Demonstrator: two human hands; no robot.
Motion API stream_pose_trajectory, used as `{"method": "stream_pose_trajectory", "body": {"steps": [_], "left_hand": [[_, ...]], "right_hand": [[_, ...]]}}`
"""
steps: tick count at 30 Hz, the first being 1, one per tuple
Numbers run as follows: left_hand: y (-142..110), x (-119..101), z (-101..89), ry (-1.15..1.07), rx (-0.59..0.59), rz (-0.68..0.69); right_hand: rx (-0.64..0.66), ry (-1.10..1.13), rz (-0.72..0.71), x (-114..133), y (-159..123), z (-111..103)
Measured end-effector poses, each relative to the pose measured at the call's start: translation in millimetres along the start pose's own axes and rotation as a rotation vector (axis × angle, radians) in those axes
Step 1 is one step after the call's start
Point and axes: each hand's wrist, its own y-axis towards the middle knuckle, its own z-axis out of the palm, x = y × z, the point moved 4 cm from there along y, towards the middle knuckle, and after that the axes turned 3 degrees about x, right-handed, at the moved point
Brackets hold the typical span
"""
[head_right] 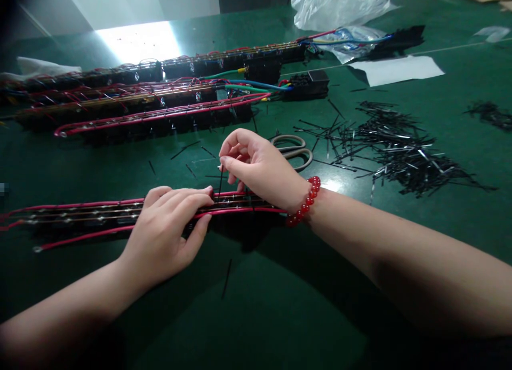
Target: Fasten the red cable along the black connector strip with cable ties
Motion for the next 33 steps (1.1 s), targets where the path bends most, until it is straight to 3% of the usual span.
{"method": "stream_pose_trajectory", "body": {"steps": [10, 33], "left_hand": [[-8.7, -4.6, 5.2, 0.049, -0.022, 0.11], [-7.8, -5.2, 2.1, 0.009, -0.055, 0.113]], "right_hand": [[0.003, -0.029, 0.017, 0.8, 0.6, 0.9], [0.016, -0.059, 0.037, 0.5, -0.3, 1.9]]}}
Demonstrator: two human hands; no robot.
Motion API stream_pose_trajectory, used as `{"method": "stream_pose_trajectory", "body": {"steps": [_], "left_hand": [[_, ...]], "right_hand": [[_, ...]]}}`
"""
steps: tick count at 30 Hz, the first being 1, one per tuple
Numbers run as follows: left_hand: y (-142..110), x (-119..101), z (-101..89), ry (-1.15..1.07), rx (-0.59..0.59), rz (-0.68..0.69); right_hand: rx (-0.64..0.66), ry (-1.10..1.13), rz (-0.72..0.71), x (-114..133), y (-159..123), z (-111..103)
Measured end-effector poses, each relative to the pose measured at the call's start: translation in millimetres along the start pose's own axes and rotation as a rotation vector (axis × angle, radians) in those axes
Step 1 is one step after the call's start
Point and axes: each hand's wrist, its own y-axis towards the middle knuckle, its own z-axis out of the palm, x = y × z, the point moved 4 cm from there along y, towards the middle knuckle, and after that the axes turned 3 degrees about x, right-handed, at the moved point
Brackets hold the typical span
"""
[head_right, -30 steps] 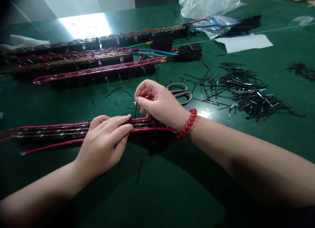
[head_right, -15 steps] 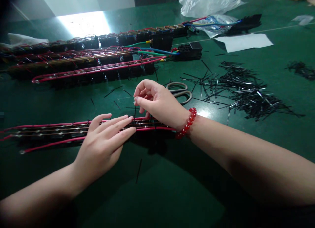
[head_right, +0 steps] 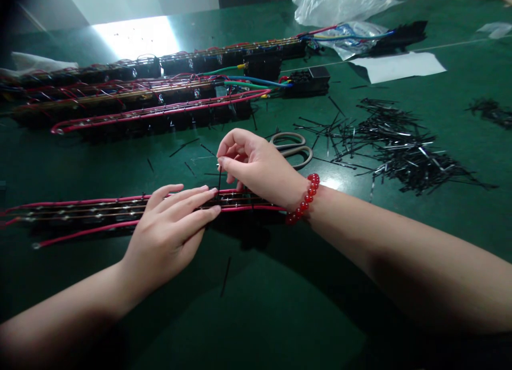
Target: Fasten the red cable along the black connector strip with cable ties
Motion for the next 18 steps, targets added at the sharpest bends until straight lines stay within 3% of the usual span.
{"method": "stream_pose_trajectory", "body": {"steps": [18], "left_hand": [[2.0, 2.5, 2.5, -0.051, 0.008, -0.021]], "right_hand": [[0.132, -0.196, -0.082, 4.2, -0.3, 5.6]]}}
